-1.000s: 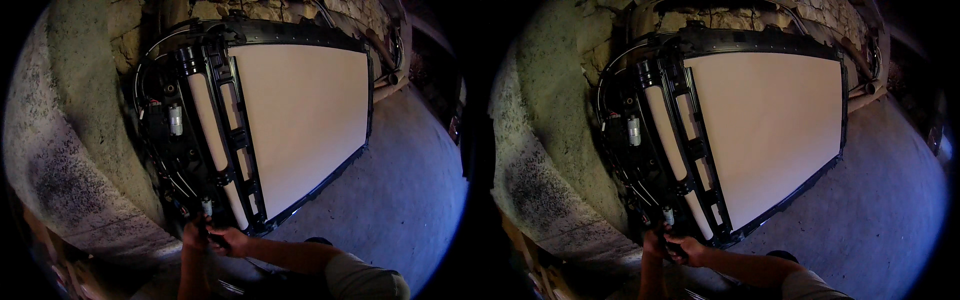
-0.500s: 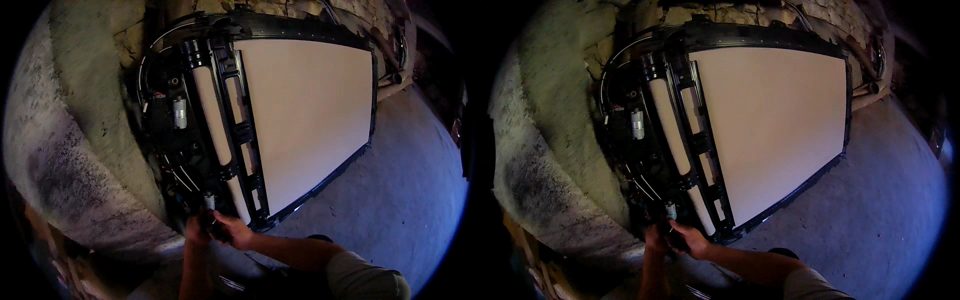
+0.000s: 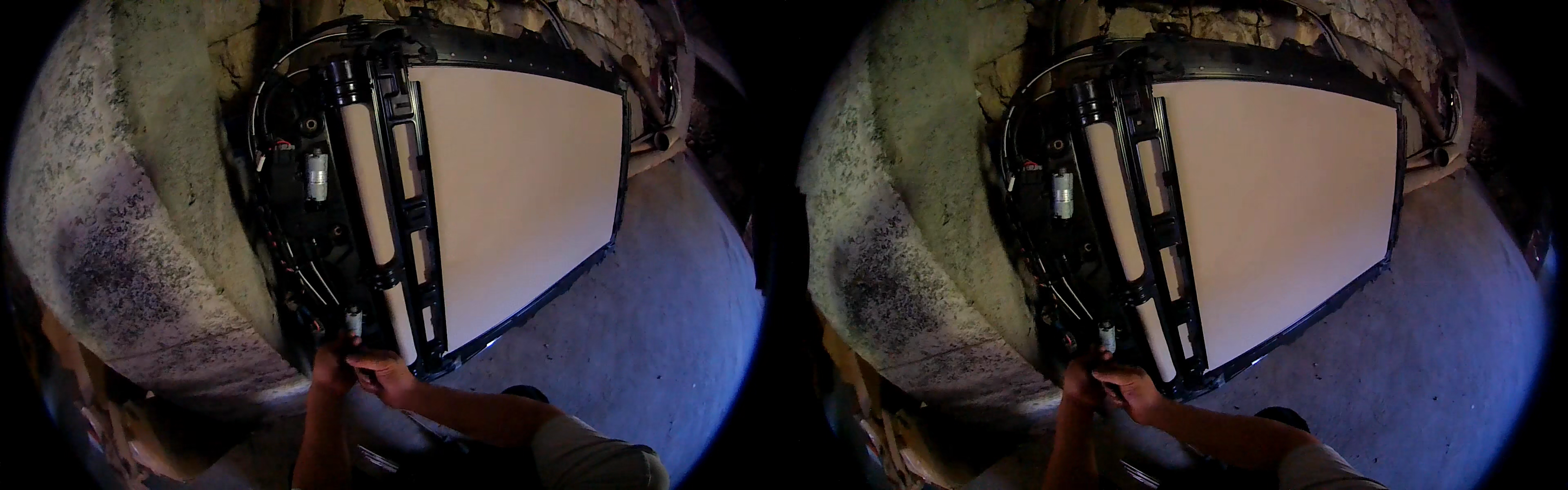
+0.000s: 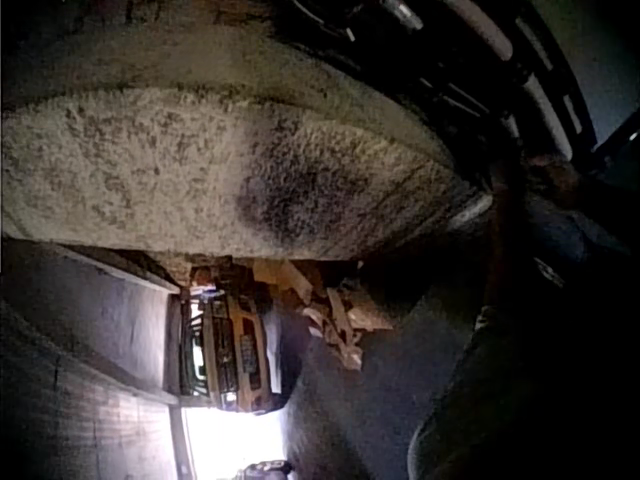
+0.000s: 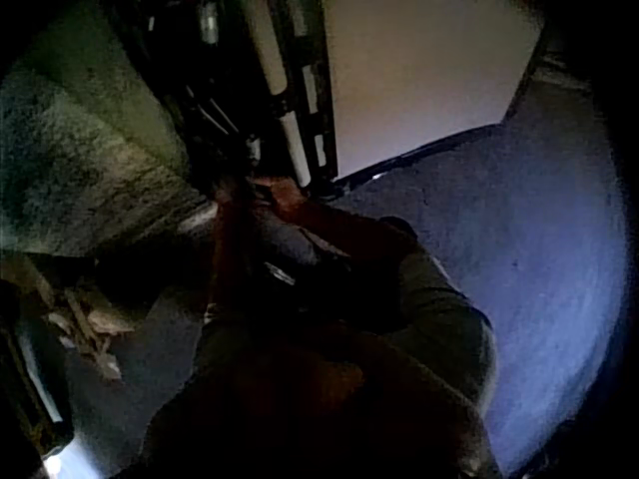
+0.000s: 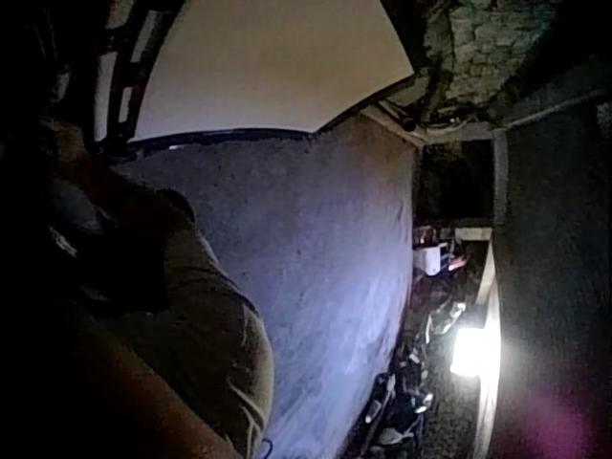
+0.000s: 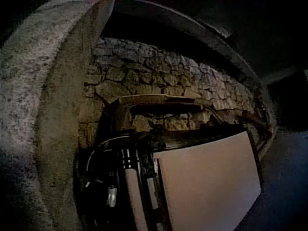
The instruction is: The person unscrews and removes components from a car sunroof assembly's motor and cable unit using an Allen key while the assembly lies on a concrete floor.
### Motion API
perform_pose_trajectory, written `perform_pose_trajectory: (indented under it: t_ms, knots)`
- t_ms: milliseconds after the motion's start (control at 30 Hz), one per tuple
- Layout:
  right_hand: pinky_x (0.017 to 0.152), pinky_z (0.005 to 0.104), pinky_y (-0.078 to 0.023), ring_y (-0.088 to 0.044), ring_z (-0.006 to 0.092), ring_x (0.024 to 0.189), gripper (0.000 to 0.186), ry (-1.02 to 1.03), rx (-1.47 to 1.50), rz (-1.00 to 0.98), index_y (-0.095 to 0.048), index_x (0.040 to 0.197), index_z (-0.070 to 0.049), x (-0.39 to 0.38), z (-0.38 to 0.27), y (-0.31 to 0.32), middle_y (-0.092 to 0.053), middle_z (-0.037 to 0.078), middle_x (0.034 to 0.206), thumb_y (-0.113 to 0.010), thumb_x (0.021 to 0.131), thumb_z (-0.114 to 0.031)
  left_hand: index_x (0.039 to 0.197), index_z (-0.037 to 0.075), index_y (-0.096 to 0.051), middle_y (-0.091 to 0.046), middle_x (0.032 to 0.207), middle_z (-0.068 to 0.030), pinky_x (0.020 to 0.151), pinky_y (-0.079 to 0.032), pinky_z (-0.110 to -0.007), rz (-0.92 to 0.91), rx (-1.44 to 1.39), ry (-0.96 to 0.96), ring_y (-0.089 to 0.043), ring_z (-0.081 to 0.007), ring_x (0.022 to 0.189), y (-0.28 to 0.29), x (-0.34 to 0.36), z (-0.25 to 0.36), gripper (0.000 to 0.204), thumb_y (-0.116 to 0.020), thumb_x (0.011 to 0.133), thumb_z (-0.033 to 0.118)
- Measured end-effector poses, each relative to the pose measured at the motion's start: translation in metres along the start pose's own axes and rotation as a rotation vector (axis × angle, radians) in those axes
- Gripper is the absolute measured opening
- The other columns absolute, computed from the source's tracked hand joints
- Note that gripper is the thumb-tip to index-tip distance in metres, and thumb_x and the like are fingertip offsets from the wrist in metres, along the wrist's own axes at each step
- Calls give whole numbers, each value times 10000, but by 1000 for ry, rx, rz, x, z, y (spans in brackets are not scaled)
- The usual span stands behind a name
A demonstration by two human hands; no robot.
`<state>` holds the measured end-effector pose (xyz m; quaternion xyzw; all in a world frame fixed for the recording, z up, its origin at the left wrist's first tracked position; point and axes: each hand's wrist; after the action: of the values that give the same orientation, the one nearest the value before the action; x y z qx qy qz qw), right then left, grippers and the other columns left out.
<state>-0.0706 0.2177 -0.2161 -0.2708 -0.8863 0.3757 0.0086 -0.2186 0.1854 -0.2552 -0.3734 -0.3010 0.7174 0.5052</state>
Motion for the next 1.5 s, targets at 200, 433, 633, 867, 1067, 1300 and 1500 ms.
perform_pose_trajectory:
  t_ms: [200,433,633,867,1067,1300,1500]
  knots:
    - [587,419,-488,-648,313,674,298,553,-1511,149,-641,866,-74,-4,-14,4,-638,168,713,-653,840,-371,932,70,-591,-622,852,-76,706,-493,-332,49,78,-50,-605,-222,791,1,-4,-2,202,-500,974,246]
    - [594,425,-500,-635,282,657,374,237,-950,60,-623,899,-50,-9,-24,5,-654,95,758,-596,891,-423,951,71,-590,-612,852,-50,699,-477,-329,66,116,-10,-590,-194,783,-4,-5,1,227,-524,974,287]
    - [490,277,-383,-530,147,548,270,-411,309,-141,-589,835,-118,-5,-7,24,-581,18,685,-590,927,-372,1010,51,-582,-613,840,-59,665,-498,-333,152,588,-214,-605,-201,773,4,-1,-4,314,-499,981,352]
    - [490,270,-344,-464,121,499,226,218,-802,130,-584,821,-107,0,-20,20,-504,5,583,-668,871,-310,1007,85,-548,-580,834,-65,727,-485,-364,107,180,-118,-570,-227,772,-12,-8,-4,146,-465,981,202]
    - [536,309,-364,-515,144,613,376,-137,-218,101,-615,781,-102,-1,-19,29,-553,33,649,-619,883,-464,957,104,-541,-563,793,-52,666,-481,-369,31,-10,-45,-565,-229,738,5,13,-11,160,-489,979,254]
    - [538,235,-305,-407,102,641,316,-381,529,-116,-572,1034,-154,-28,-31,-7,-484,-8,779,-531,937,-452,924,102,-547,-582,802,-51,585,-488,-375,-15,-138,15,-571,-225,681,-7,0,1,216,-510,975,310]
    - [509,219,-284,-380,95,580,244,-300,541,-125,-581,1055,-149,-13,-12,4,-437,-43,693,-606,914,-346,965,92,-582,-606,831,-53,582,-490,-365,16,737,-315,-584,-220,689,16,4,-5,205,-504,981,280]
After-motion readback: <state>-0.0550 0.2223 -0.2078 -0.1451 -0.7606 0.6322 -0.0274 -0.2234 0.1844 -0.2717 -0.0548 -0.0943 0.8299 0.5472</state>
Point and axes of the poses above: each hand's wrist, its own x-axis towards the middle knuckle, its own y-axis out of the back of the hand, z = x × y
